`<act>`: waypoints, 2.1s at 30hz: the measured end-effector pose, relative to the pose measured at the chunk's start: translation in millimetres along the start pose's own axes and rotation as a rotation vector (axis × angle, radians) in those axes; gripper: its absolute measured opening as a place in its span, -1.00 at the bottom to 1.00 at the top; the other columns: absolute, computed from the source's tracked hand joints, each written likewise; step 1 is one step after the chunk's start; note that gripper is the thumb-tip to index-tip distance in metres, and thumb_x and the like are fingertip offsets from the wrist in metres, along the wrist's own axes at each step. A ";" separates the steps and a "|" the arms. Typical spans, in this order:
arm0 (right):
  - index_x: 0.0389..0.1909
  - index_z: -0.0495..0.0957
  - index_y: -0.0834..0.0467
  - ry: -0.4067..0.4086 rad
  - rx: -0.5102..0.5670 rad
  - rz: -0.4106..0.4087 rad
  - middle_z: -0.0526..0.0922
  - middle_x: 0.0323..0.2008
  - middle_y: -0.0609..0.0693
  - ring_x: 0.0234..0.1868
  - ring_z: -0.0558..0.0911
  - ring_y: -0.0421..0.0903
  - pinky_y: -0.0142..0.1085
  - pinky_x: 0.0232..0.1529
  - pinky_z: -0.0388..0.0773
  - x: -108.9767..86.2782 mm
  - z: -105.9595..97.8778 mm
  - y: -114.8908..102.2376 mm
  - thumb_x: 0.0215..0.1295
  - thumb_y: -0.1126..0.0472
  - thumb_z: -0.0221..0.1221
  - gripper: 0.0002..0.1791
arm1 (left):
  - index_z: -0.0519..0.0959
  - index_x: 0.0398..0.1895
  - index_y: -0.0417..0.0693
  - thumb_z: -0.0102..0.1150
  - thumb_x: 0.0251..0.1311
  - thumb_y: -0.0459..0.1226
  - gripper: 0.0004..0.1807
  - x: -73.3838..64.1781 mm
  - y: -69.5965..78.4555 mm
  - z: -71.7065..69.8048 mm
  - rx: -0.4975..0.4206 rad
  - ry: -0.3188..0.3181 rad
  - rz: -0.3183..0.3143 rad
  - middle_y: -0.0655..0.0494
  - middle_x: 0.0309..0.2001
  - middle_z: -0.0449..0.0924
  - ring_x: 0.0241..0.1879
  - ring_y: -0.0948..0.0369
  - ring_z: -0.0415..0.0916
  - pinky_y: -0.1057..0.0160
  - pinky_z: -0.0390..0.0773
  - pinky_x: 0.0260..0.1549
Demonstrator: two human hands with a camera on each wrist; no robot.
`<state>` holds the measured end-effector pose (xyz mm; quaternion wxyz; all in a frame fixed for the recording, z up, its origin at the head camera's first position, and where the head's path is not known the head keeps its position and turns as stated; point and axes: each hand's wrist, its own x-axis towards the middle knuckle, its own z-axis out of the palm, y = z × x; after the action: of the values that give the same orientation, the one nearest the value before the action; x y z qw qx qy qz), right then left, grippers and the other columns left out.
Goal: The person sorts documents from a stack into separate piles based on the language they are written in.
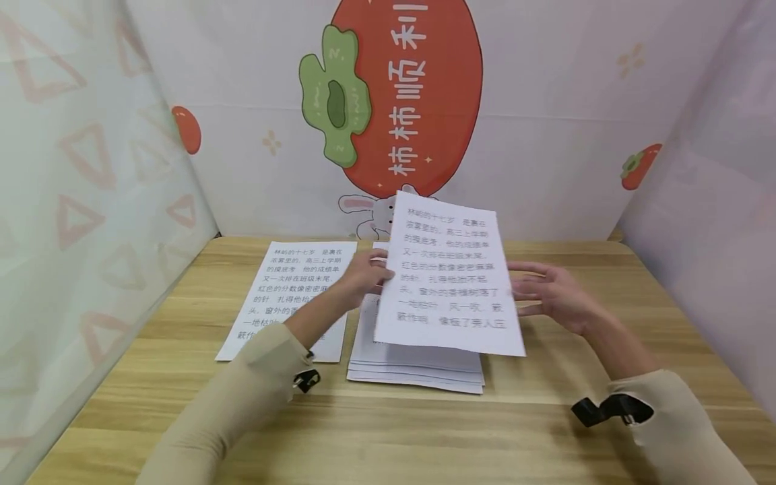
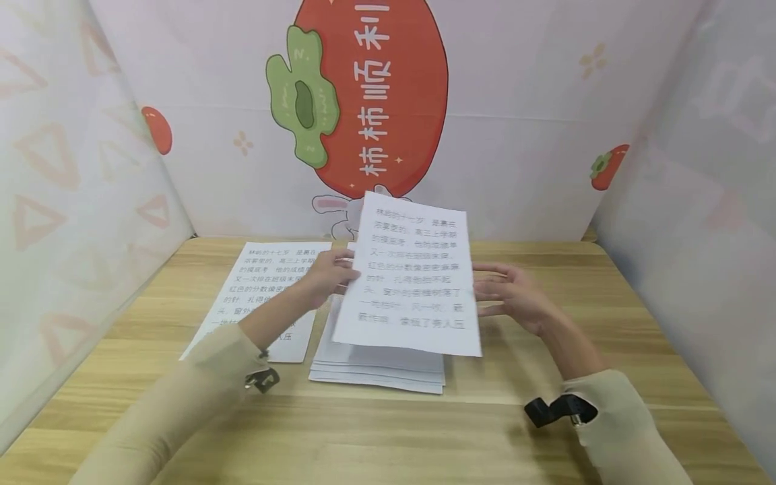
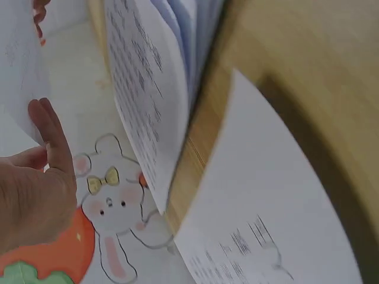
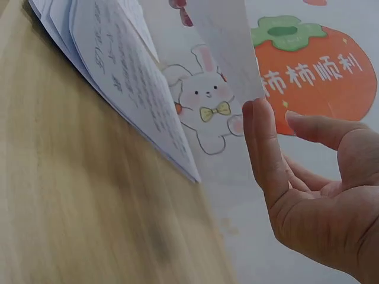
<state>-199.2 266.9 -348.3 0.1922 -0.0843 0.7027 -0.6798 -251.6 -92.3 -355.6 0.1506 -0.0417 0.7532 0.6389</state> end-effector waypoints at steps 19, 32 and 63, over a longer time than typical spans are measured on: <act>0.56 0.07 0.38 -0.013 -0.103 0.060 0.58 0.25 0.31 0.01 0.75 -0.04 -0.09 -0.01 0.77 21.0 15.1 20.7 0.53 0.24 0.17 -0.26 | 0.16 0.60 -0.23 0.04 0.50 -0.39 -0.35 -26.0 -59.8 -194.5 0.214 0.281 -0.089 -0.33 0.40 0.39 -0.28 0.38 0.53 0.42 0.58 -0.34; 0.53 0.11 0.40 0.002 -0.097 0.064 0.64 0.19 0.25 -0.01 0.76 -0.03 -0.12 -0.05 0.79 18.7 9.1 25.8 0.52 0.24 0.20 -0.28 | 0.25 0.53 -0.35 0.01 0.43 -0.49 -0.40 -31.9 -78.0 -221.1 0.299 0.366 -0.133 -0.39 0.28 0.44 -0.20 0.24 0.55 0.47 0.61 -0.38; 0.45 0.16 0.51 0.082 -0.134 0.125 0.63 0.15 0.36 -0.01 0.78 0.09 -0.11 0.02 0.76 22.3 22.9 28.9 0.56 0.30 0.10 -0.39 | 0.29 0.48 -0.37 0.08 0.47 -0.32 -0.41 -35.7 -35.1 -114.1 0.258 0.130 -0.011 -0.38 0.29 0.50 0.13 -0.13 0.63 0.03 0.65 0.16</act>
<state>-206.6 239.1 -380.4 0.1991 -0.0251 0.7578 -0.6209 -228.4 -214.5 -363.1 0.1093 -0.0676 0.8370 0.5319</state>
